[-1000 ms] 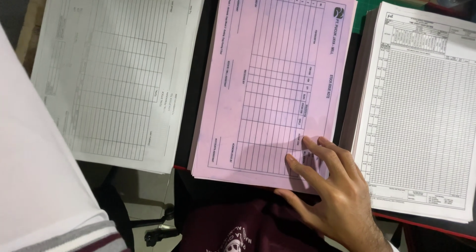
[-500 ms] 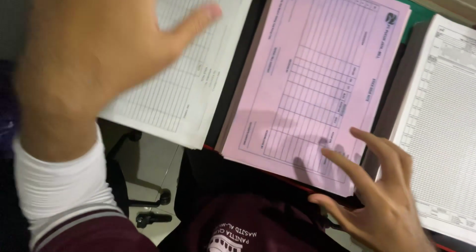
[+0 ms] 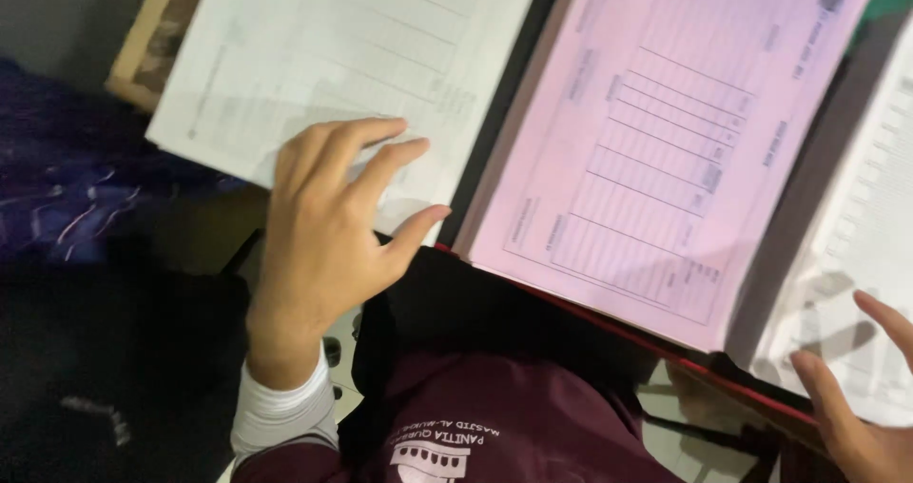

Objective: Sorting and reviewing various printed forms and documents within binders

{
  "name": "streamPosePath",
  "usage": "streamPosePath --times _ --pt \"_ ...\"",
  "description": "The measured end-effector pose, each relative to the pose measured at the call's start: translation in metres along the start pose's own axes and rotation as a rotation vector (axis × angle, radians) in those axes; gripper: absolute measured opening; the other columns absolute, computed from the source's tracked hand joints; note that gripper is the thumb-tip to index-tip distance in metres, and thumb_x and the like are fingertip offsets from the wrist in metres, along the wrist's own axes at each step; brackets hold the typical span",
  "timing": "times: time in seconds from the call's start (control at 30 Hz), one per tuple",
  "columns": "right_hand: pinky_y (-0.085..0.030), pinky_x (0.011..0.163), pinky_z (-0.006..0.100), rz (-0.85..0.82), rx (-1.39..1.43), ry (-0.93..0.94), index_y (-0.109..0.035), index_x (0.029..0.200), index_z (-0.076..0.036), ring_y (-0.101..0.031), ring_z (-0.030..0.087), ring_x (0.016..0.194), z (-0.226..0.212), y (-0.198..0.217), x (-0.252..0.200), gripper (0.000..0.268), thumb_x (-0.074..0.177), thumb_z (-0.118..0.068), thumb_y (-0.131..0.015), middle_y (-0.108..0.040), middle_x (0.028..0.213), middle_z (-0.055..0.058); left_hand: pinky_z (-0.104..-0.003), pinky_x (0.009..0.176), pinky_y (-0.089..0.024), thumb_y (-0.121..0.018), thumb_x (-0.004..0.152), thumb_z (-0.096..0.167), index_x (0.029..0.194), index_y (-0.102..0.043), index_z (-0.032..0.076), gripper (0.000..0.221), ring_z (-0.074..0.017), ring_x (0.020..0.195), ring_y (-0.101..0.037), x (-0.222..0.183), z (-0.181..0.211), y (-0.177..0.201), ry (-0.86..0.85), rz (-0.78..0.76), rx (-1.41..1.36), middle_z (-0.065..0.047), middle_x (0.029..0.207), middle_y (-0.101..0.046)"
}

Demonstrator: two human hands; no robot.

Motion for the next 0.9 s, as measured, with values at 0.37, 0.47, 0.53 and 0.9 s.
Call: streamPosePath --times 0.37,0.47,0.53,0.9 --pt "-0.039 0.117 0.060 0.220 -0.003 0.186 -0.065 0.138 -0.003 -0.045 0.045 0.145 -0.022 0.002 0.001 0.051 0.094 -0.027 -0.075 -0.055 0.153 0.026 -0.054 0.108 -0.049 -0.084 0.092 0.035 0.124 -0.068 0.010 0.044 -0.0240 0.120 -0.065 0.031 0.160 -0.046 -0.518 -0.073 -0.331 -0.011 0.127 -0.068" --pt "-0.038 0.119 0.056 0.260 0.000 0.217 -0.063 0.140 -0.003 -0.049 0.045 0.144 -0.019 0.000 -0.001 0.050 0.096 -0.024 -0.076 -0.057 0.151 0.023 -0.050 0.109 -0.046 -0.080 0.097 0.028 0.129 -0.066 0.010 0.040 -0.0220 0.126 -0.063 0.038 0.213 -0.065 -0.657 -0.146 -0.443 -0.010 0.133 -0.067" --pt "-0.036 0.118 0.056 0.263 -0.013 0.221 -0.063 0.141 -0.004 -0.051 0.044 0.143 -0.018 -0.001 -0.001 0.049 0.097 -0.024 -0.074 -0.057 0.152 0.022 -0.047 0.108 -0.045 -0.073 0.101 0.019 0.129 -0.067 0.007 0.031 -0.0221 0.128 -0.062 0.039 0.238 -0.079 -0.705 -0.159 -0.514 -0.010 0.133 -0.067" --pt "-0.037 0.114 0.049 0.249 0.051 0.206 -0.064 0.140 -0.003 -0.058 0.035 0.136 -0.011 0.014 0.002 0.040 0.101 -0.012 -0.068 -0.067 0.141 0.013 -0.054 0.109 -0.048 -0.071 0.099 0.016 0.122 -0.073 0.008 0.024 -0.0269 0.133 -0.059 0.044 0.266 -0.128 -0.632 -0.119 -0.371 -0.012 0.134 -0.069"
Point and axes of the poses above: each hand's wrist, its own x-axis towards the middle knuckle, its own y-axis out of the back of the hand, z = x × y, the point moved 6 cm from there along x, towards the middle knuckle
